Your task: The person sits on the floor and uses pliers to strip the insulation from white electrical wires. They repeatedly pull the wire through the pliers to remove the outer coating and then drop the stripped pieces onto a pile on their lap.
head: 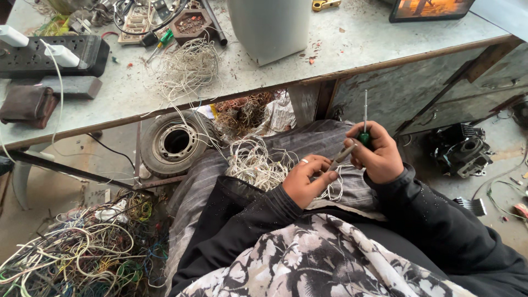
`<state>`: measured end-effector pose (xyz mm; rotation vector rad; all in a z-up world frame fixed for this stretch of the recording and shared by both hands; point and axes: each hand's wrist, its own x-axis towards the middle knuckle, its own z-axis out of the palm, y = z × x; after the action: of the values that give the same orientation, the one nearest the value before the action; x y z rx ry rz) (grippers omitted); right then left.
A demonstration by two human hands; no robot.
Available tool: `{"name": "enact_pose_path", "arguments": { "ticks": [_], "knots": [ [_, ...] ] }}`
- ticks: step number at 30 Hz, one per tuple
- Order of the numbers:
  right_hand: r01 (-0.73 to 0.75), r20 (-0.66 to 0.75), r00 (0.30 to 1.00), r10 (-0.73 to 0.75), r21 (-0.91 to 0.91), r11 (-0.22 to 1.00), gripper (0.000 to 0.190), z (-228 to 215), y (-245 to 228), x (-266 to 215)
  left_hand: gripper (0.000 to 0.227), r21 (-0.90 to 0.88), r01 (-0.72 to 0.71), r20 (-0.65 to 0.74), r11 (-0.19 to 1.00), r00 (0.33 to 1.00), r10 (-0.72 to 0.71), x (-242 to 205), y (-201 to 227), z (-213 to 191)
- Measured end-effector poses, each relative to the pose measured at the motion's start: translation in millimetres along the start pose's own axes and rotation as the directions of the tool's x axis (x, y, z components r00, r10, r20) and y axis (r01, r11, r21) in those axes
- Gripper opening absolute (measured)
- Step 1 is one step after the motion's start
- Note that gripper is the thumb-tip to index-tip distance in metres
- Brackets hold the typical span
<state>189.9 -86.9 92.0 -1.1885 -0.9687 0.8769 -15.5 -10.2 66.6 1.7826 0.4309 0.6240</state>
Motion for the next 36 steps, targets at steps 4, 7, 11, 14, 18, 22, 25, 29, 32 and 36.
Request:
{"name": "enact_pose_path", "arguments": {
  "ticks": [4, 7, 11, 14, 18, 22, 25, 29, 32, 36],
  "knots": [
    [-0.009, 0.059, 0.998, 0.014, -0.082, 0.997, 0.026, 0, -7, 1, 0.026, -0.487, 0.240, 0.103, 0.840, 0.971, -0.218, 2, -15, 11],
    [0.039, 0.091, 0.996, -0.025, -0.160, 0.986, 0.040, 2, -18, -3, 0.030, -0.619, 0.222, 0.137, 0.753, 0.975, -0.174, 2, -23, 8],
    [0.137, 0.124, 0.987, -0.102, -0.319, 0.938, 0.054, 4, -32, -11, 0.035, -0.695, 0.130, 0.090, 0.707, 0.991, -0.094, 1, -24, -5],
    [0.181, 0.163, 0.980, -0.112, -0.509, 0.841, 0.058, 13, -45, -24, 0.036, -0.692, 0.132, 0.044, 0.710, 0.989, -0.141, 3, -18, -8],
    [0.399, 0.293, 0.917, -0.271, -0.691, 0.602, 0.056, 24, -57, -30, 0.034, -0.770, 0.116, 0.015, 0.627, 0.986, -0.164, 7, -18, -10],
    [0.317, 0.276, 0.948, -0.159, -0.763, 0.564, 0.058, 29, -57, -31, 0.035, -0.761, 0.101, 0.013, 0.641, 0.990, -0.141, 5, -14, -10],
    [0.403, 0.330, 0.914, -0.234, -0.795, 0.452, 0.058, 30, -55, -29, 0.036, -0.749, 0.145, 0.040, 0.647, 0.984, -0.174, 2, -8, -11],
    [0.376, 0.282, 0.916, -0.285, -0.852, 0.364, 0.055, 28, -57, -35, 0.036, -0.778, 0.176, 0.070, 0.603, 0.978, -0.195, 1, -5, -7],
    [0.407, 0.327, 0.905, -0.273, -0.851, 0.330, 0.059, 30, -56, -34, 0.035, -0.787, 0.170, 0.080, 0.593, 0.981, -0.176, 1, -4, -9],
    [0.384, 0.294, 0.912, -0.286, -0.856, 0.346, 0.059, 24, -60, -33, 0.036, -0.765, 0.184, 0.082, 0.617, 0.978, -0.191, 0, -5, -8]
  ]
}}
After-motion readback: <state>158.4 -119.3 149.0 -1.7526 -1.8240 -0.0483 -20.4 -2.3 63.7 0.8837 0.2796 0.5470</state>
